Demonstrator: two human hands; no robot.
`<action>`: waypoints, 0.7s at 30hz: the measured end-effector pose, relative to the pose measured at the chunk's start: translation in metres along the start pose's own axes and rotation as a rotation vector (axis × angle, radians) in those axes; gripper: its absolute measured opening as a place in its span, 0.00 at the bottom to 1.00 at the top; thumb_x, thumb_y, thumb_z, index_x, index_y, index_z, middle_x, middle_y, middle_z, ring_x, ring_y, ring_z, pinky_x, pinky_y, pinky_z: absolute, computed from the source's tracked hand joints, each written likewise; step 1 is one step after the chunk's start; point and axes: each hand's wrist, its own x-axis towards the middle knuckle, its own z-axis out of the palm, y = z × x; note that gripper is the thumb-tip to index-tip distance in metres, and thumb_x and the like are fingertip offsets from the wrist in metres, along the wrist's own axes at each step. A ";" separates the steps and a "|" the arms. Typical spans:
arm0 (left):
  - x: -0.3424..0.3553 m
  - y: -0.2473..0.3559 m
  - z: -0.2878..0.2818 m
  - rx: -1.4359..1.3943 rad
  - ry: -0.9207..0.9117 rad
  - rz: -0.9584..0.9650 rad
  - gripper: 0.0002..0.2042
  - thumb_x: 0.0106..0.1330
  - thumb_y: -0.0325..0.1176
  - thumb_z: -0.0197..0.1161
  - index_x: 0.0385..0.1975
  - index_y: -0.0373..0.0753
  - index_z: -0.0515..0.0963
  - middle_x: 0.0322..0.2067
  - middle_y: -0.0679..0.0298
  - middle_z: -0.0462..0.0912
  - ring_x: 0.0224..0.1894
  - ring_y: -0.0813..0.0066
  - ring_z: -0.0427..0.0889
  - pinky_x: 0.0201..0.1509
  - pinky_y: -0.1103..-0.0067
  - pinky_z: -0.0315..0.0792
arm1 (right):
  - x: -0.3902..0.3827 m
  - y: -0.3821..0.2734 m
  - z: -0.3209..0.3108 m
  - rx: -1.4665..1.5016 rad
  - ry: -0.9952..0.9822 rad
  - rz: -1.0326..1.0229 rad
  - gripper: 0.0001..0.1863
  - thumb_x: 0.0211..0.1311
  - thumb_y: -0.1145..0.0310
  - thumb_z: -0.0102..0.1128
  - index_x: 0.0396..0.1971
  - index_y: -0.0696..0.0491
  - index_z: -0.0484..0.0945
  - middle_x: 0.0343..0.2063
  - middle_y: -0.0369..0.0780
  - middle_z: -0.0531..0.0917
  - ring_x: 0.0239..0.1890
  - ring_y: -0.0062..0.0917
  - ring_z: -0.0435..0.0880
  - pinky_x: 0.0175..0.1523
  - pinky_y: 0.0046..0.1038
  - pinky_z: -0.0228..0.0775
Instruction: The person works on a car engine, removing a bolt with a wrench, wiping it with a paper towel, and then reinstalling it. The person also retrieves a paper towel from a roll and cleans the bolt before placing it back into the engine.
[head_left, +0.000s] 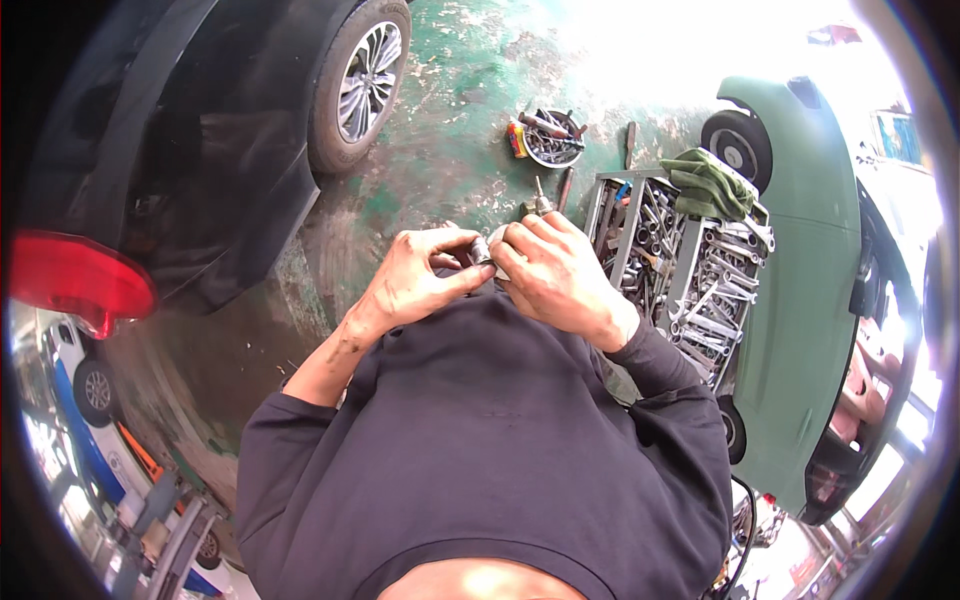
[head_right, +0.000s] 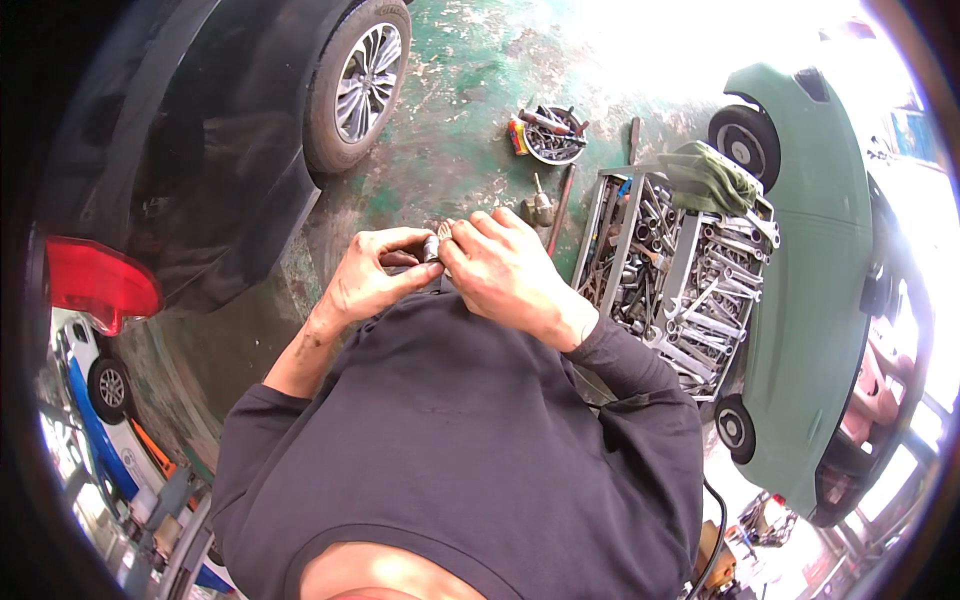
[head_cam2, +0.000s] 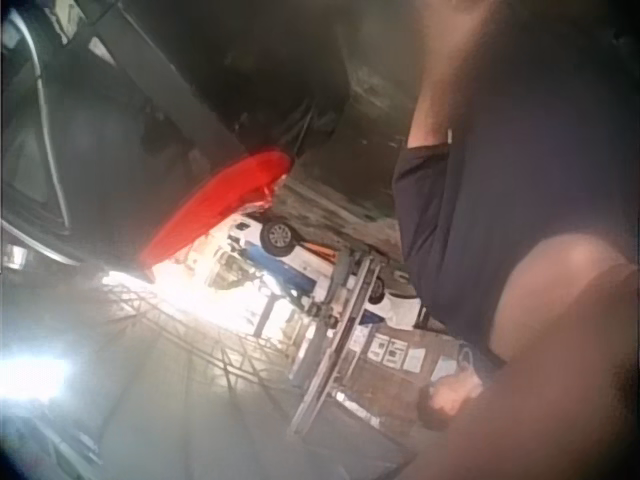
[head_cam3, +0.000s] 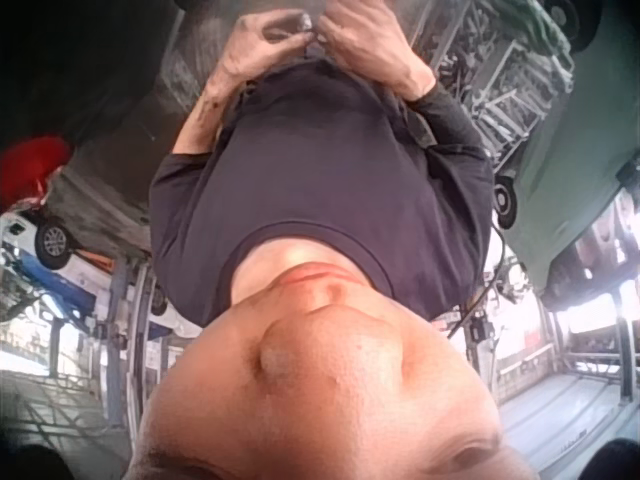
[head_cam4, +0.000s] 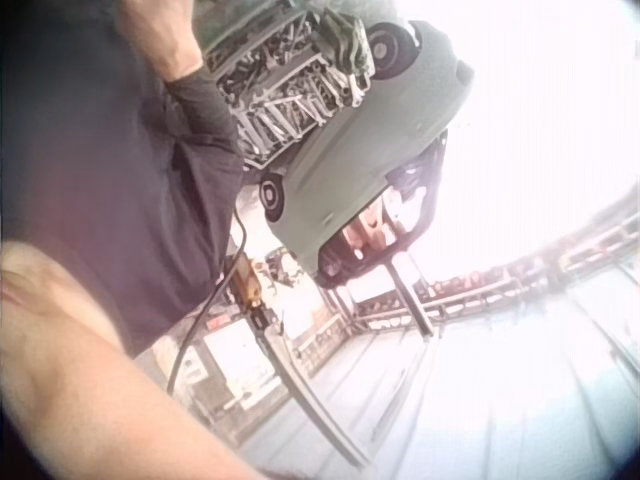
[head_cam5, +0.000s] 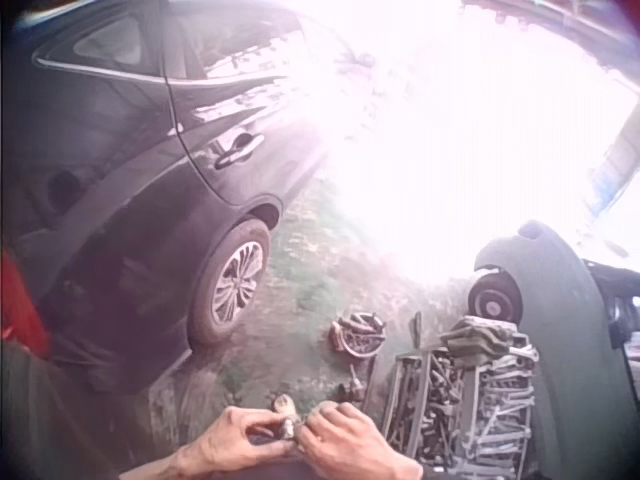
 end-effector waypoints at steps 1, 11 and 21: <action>0.005 -0.002 -0.001 -0.050 -0.010 -0.046 0.14 0.57 0.29 0.68 0.41 0.27 0.78 0.35 0.61 0.81 0.38 0.83 0.79 0.44 0.81 0.77 | 0.002 0.001 0.002 0.031 0.008 0.055 0.23 0.40 0.64 0.68 0.39 0.56 0.75 0.31 0.38 0.75 0.36 0.30 0.75 0.43 0.31 0.65; 0.079 -0.024 0.007 -0.249 -0.087 -0.261 0.12 0.61 0.30 0.65 0.40 0.29 0.81 0.33 0.64 0.84 0.37 0.80 0.81 0.45 0.83 0.74 | 0.002 0.060 0.028 0.027 0.011 0.160 0.14 0.46 0.62 0.67 0.27 0.54 0.75 0.25 0.37 0.76 0.29 0.28 0.79 0.36 0.29 0.69; 0.159 0.005 0.038 -0.363 0.092 -0.273 0.14 0.63 0.32 0.64 0.42 0.27 0.80 0.37 0.61 0.83 0.38 0.77 0.81 0.47 0.80 0.77 | 0.005 0.158 0.008 0.194 0.046 0.142 0.11 0.48 0.67 0.65 0.22 0.55 0.72 0.18 0.38 0.73 0.21 0.30 0.78 0.27 0.30 0.72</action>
